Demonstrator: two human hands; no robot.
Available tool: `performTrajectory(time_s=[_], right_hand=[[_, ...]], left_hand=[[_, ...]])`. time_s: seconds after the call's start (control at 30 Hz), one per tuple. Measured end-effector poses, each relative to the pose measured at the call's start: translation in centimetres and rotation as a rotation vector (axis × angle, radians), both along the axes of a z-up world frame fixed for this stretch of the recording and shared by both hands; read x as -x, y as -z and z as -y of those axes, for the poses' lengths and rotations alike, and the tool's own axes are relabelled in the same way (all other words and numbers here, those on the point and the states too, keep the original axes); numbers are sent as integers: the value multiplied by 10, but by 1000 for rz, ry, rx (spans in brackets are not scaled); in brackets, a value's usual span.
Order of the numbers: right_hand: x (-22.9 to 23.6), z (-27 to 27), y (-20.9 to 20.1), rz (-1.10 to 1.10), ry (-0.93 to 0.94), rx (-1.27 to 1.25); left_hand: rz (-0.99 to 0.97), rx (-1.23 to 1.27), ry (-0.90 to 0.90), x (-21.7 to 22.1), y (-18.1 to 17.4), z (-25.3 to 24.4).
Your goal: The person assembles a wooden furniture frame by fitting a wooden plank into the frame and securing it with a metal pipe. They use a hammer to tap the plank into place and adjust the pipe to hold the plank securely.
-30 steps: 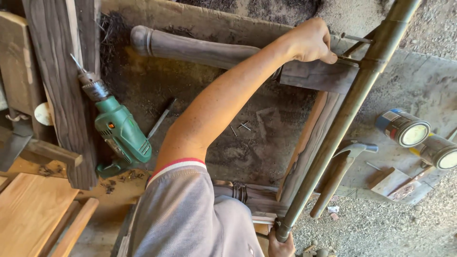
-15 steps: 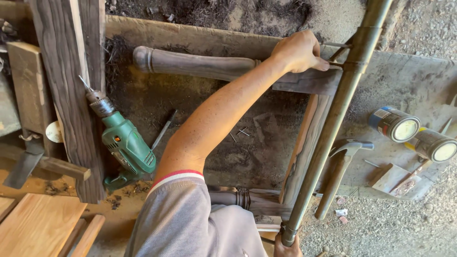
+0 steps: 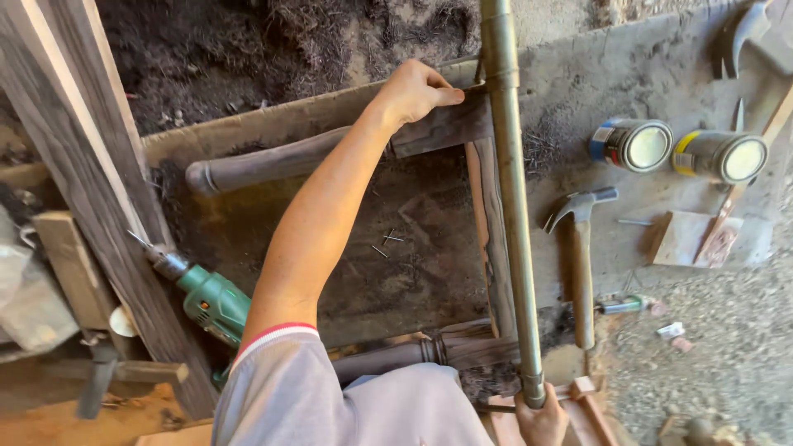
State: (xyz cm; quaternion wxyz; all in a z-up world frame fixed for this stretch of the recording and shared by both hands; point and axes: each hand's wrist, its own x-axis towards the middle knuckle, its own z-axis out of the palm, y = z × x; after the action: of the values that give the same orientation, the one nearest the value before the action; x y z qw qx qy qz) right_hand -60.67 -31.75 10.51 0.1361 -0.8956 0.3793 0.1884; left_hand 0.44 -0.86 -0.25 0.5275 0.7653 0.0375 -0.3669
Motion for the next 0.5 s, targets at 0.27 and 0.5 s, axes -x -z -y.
performTrajectory(time_s=[0.27, 0.5], right_hand=[[-37, -17, -27, -29, 85, -49], [-53, -17, -41, -47, 84, -179]], left_hand=[[79, -35, -46, 5, -14, 2], [26, -76, -74, 1, -11, 10]])
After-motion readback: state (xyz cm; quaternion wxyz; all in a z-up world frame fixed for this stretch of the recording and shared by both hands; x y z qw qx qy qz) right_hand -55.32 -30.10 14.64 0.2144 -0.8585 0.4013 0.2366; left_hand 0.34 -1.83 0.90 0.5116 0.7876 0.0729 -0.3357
